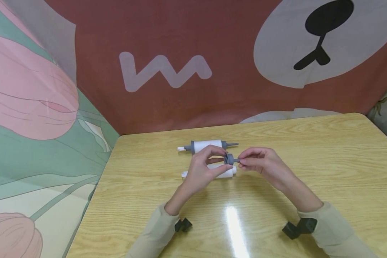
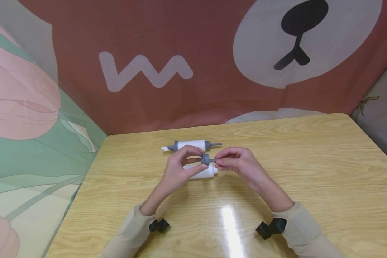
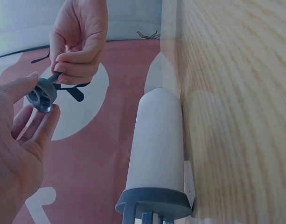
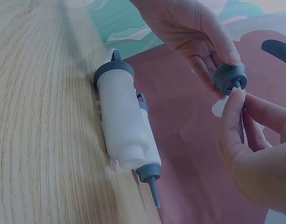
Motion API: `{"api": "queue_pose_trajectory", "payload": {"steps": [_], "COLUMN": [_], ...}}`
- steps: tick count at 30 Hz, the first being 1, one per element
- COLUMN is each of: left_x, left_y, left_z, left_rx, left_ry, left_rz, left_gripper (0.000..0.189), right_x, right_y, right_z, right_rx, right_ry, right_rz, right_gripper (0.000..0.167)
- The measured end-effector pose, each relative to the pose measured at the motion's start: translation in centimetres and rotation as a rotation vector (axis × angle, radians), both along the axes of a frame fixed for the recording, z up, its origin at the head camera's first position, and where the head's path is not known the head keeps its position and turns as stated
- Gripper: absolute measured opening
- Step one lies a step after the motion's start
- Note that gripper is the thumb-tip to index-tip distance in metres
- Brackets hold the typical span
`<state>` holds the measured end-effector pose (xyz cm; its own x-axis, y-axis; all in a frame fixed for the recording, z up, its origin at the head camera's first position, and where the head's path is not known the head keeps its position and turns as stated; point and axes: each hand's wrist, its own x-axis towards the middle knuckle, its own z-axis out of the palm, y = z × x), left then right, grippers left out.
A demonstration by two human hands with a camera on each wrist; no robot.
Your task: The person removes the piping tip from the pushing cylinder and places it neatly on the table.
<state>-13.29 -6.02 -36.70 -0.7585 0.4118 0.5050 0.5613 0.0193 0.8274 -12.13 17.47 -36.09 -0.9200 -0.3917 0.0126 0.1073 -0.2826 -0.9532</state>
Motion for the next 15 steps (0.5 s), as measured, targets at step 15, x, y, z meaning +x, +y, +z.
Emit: {"api": "queue_pose_trajectory", "payload": {"steps": [15], "left_x": [0.13], "left_y": [0.02], "left_z": [0.0], "left_rx": [-0.011], "left_ry": [0.008], "left_rz": [0.015], "left_gripper": [0.022], "right_x": [-0.05], "right_y": [-0.06], "right_z": [0.01], "right_rx": [0.077], "right_ry": [-0.026], "right_rz": [-0.021], "right_gripper": [0.011]}}
